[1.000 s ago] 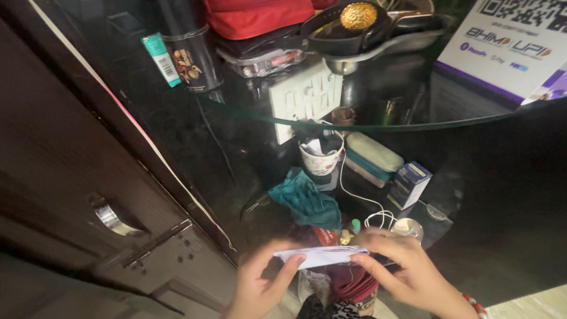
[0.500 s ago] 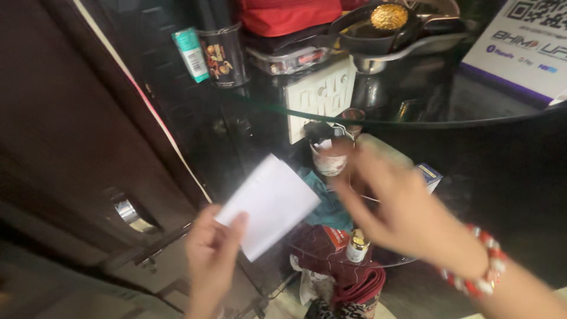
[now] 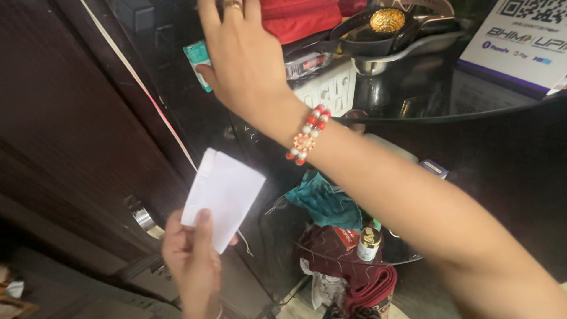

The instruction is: The person cleans a container, a small box, and other vanity items with a cloth and organizes them on a glass shelf.

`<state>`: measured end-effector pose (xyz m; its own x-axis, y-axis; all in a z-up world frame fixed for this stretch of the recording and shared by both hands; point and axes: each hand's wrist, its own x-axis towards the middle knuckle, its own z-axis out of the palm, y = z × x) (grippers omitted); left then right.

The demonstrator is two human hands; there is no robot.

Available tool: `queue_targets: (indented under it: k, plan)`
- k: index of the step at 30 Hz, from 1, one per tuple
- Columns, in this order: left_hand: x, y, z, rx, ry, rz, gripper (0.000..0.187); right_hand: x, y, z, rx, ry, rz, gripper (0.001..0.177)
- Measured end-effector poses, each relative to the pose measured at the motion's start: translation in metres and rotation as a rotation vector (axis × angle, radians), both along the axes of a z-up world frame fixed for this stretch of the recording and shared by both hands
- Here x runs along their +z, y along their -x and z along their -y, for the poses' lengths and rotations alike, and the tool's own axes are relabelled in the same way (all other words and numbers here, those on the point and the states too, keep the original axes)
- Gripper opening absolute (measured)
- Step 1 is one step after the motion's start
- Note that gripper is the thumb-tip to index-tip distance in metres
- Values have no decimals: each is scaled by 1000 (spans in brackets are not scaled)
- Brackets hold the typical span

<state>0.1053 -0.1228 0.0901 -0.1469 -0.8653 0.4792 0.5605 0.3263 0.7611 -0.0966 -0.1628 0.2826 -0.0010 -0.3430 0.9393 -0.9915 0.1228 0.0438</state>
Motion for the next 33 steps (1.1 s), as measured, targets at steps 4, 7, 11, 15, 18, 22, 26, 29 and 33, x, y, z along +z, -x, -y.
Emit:
queue_targets:
  k: [4, 7, 11, 15, 18, 22, 26, 29, 33]
  plan:
    - [1, -4, 4, -39, -10, -28, 14, -6, -9, 18, -160, 67, 45, 95]
    - [1, -1, 5, -51, -17, -27, 15, -6, -9, 23, -122, 105, 88, 91]
    - [-2, 6, 6, -64, -44, -1, 16, -9, -16, -8, 67, 154, 54, 87]
    - [-6, 11, 10, -136, -39, -37, 16, -10, -5, -90, 206, 165, 0, 84]
    - [-6, 13, 11, -107, -29, -28, 14, 4, 26, -174, 191, -22, 216, 83]
    - [6, 16, 6, -120, -44, 49, 16, 13, 72, -237, 134, -58, 321, 76]
    - [27, 34, -1, -243, -81, 89, 26, -3, 122, -255, -7, -20, -37, 72]
    - [44, 53, -8, -362, -13, 92, 32, -10, 141, -260, -43, -25, -62, 73]
    - [63, 73, -24, -461, 74, 145, 37, -10, 147, -259, -95, -42, -109, 77]
